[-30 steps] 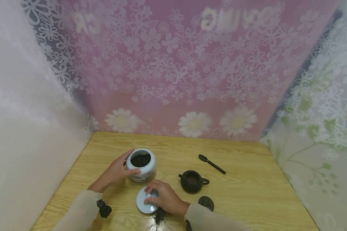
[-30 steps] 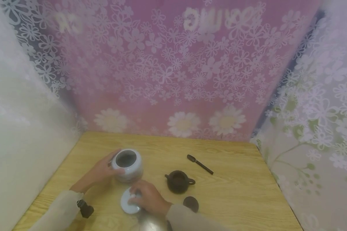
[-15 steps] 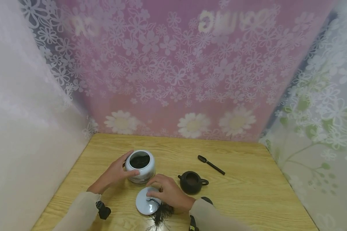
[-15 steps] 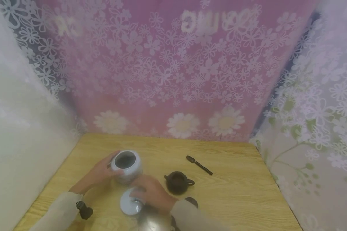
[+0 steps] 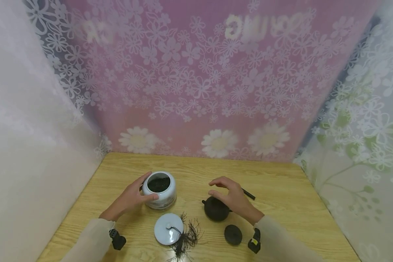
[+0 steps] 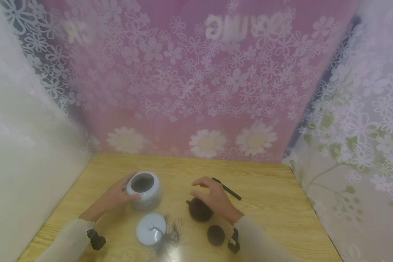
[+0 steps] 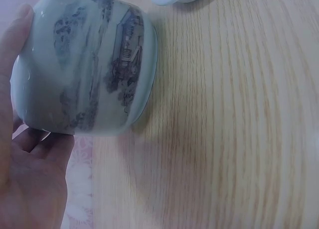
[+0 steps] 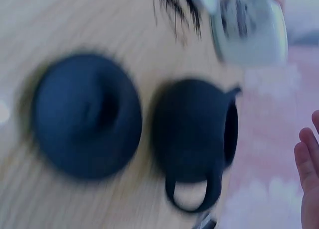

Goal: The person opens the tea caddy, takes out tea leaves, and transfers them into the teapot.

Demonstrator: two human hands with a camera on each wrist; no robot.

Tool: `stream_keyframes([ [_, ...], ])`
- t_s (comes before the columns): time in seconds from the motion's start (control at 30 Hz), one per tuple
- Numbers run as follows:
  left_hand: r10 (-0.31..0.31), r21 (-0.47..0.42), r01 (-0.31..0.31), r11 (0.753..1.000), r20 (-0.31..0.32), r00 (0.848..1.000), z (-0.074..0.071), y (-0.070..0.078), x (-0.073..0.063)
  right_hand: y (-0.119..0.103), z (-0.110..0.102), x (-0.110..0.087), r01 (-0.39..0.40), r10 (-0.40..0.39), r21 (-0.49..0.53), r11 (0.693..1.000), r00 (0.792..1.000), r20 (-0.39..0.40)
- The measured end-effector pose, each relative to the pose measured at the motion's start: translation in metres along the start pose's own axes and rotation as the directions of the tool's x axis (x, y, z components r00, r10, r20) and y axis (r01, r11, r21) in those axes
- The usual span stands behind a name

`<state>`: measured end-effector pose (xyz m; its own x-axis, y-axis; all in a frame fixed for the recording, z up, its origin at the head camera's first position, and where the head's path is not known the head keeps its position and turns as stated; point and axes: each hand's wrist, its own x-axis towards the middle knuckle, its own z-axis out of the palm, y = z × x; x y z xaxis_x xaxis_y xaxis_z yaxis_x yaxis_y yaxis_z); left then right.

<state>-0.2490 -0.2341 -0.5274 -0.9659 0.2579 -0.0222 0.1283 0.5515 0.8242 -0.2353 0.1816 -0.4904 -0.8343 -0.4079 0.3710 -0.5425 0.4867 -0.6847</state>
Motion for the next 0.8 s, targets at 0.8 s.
stream_keyframes([
  [0.8,-0.002,0.023,0.002,1.000,0.001,1.000,0.000,-0.002,0.002,0.109,-0.080,-0.064,-0.326,0.312,-0.205,0.923,0.945,-0.102],
])
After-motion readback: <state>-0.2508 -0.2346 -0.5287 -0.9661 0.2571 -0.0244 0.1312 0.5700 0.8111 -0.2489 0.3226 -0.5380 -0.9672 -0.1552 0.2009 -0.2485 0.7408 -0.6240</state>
